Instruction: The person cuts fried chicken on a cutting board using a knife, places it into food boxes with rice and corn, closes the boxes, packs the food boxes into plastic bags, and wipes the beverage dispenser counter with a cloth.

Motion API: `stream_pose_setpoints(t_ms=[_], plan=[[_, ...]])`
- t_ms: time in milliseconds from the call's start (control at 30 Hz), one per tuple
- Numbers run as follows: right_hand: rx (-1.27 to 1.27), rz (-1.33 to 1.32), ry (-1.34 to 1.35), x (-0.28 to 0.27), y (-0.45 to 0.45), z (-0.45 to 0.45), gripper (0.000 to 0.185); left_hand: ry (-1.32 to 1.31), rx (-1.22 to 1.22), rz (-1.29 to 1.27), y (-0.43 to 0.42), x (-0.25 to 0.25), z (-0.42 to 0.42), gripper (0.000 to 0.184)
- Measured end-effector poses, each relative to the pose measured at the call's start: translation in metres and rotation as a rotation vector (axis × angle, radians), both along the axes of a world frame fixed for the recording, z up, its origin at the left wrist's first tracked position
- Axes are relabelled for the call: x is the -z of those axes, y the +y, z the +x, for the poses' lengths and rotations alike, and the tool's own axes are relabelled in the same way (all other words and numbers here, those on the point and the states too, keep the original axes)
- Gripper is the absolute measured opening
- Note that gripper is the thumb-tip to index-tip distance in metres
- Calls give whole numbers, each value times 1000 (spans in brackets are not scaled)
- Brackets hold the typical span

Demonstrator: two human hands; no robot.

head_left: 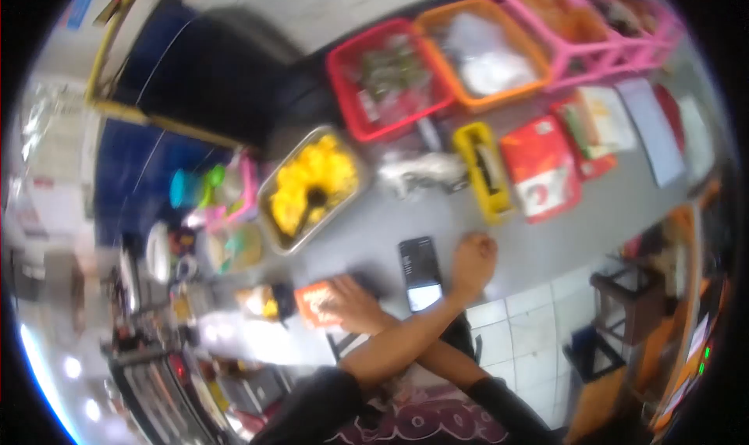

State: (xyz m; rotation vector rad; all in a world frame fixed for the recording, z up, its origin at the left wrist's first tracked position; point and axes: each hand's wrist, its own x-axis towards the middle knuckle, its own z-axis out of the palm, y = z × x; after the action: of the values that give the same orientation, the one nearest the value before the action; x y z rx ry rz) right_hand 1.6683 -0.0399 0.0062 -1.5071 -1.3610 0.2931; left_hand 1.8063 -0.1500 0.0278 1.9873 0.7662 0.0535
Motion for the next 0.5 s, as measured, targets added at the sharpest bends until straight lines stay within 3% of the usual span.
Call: stream_pose_setpoints(t_ms=[67,133,167,233,267,300,367,500], plan=[[-32,-9,-19,0,4,1,46,-18,-6,29,30,1,-47,20],[-69,-96,-121,-3,3,2,48,13,-60,-347,71,-27,-103,21],[-58,-63,-134,7,2,-2,43,-76,-102,-130,89,-32,-137,20],[34,1,-134,26,10,-14,41,-176,-391,-135,116,-49,-195,16],[6,3,-141,21,12,-14,41,-199,-639,-365,125,-60,-217,13],[-44,-114,-154,7,12,-7,42,-157,-700,-398,137,-59,-244,17],[-97,-262,-230,-18,9,2,46,-83,-817,-381,150,-26,-289,33],[-114,-266,-240,-26,15,0,50,-3,-813,-347,153,26,-325,42]])
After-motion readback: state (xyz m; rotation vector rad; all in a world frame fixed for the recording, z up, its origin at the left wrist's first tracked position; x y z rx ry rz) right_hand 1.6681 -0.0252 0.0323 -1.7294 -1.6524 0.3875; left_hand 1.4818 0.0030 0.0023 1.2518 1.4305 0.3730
